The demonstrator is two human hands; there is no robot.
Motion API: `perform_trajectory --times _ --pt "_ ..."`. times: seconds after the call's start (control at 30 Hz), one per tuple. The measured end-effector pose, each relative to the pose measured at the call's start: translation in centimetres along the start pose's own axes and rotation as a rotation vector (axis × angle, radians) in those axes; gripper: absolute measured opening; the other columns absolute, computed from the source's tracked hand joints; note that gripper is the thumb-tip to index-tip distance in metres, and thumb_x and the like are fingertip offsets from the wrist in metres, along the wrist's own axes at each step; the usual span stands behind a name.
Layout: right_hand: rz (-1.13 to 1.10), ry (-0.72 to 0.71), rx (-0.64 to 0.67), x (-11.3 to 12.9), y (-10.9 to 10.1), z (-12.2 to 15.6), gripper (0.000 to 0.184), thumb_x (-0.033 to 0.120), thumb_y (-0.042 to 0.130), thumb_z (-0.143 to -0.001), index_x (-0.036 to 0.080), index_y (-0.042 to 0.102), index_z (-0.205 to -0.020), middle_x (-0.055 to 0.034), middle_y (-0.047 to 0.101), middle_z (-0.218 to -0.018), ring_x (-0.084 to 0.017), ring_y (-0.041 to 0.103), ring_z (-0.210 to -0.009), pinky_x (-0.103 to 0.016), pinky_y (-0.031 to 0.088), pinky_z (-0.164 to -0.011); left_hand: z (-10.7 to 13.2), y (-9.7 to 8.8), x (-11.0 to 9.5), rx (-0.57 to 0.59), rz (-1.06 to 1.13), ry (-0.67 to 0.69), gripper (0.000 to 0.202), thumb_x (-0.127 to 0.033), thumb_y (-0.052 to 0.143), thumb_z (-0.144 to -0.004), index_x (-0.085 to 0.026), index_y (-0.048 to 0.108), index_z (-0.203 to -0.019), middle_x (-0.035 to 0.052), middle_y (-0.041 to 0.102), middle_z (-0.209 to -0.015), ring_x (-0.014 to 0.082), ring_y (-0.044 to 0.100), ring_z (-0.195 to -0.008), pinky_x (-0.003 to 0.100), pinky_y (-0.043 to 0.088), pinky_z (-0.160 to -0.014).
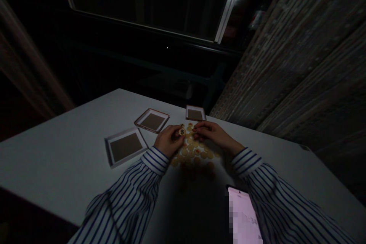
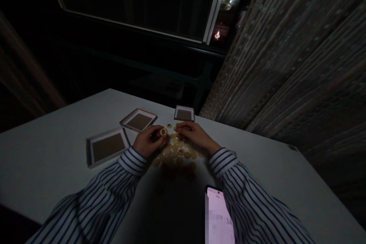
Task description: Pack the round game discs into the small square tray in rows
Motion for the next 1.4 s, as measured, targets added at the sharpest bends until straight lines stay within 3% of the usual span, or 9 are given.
perform_trajectory --times 0.43,0.77,1.2,1.4 --pt "0.086 -0.073 -0.078 0.9 -2.7 3.0 0.021 0.031 0.065 -0.073 0.018 0.062 -0.089 -0.0042 0.068 -0.093 -0.012 0.063 -0.077 -0.026 0.048 -0.069 0.4 0.5 -0.3 0.009 0.086 0.01 0.028 -0.031 0.06 -0.075 -0.017 0.062 -0.099 0.002 0.058 -0.076 0.0126 0.056 -0.067 0.025 0.048 -0.066" --pt "0.193 -0.152 -0.115 1.0 -4.6 6.2 0.021 0.03 0.064 -0.074 0.018 0.063 -0.091 -0.0039 0.067 -0.091 -0.014 0.061 -0.082 -0.03 0.047 -0.079 -0.2 1.8 -2.4 0.092 0.229 -0.15 0.036 -0.037 0.065 -0.07 -0.015 0.063 -0.098 0.0007 0.06 -0.071 0.0122 0.055 -0.063 0.025 0.049 -0.062" --pt "0.235 -0.218 -0.155 0.6 -7.2 7.6 0.02 0.029 0.062 -0.073 0.019 0.063 -0.09 -0.001 0.065 -0.079 -0.014 0.059 -0.075 -0.027 0.045 -0.069 -2.2 4.7 -5.4 0.228 0.437 -0.223 0.037 -0.032 0.069 -0.065 -0.014 0.062 -0.097 0.0026 0.064 -0.079 0.0124 0.058 -0.068 0.027 0.05 -0.067" --pt "0.261 -0.228 -0.189 1.0 -8.3 8.3 0.019 0.029 0.062 -0.073 0.02 0.064 -0.09 -0.0018 0.065 -0.082 -0.016 0.059 -0.078 -0.029 0.046 -0.072 -3.1 5.8 -6.8 0.305 0.53 -0.255 0.038 -0.029 0.07 -0.063 -0.013 0.062 -0.096 0.0012 0.062 -0.074 0.0108 0.057 -0.064 0.025 0.049 -0.063"
Point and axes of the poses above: each hand's wrist, its own z-axis away from the middle knuckle, its own y-axis out of the palm, x = y × z, the point moved 4 cm from there along -z, towards the middle knuckle
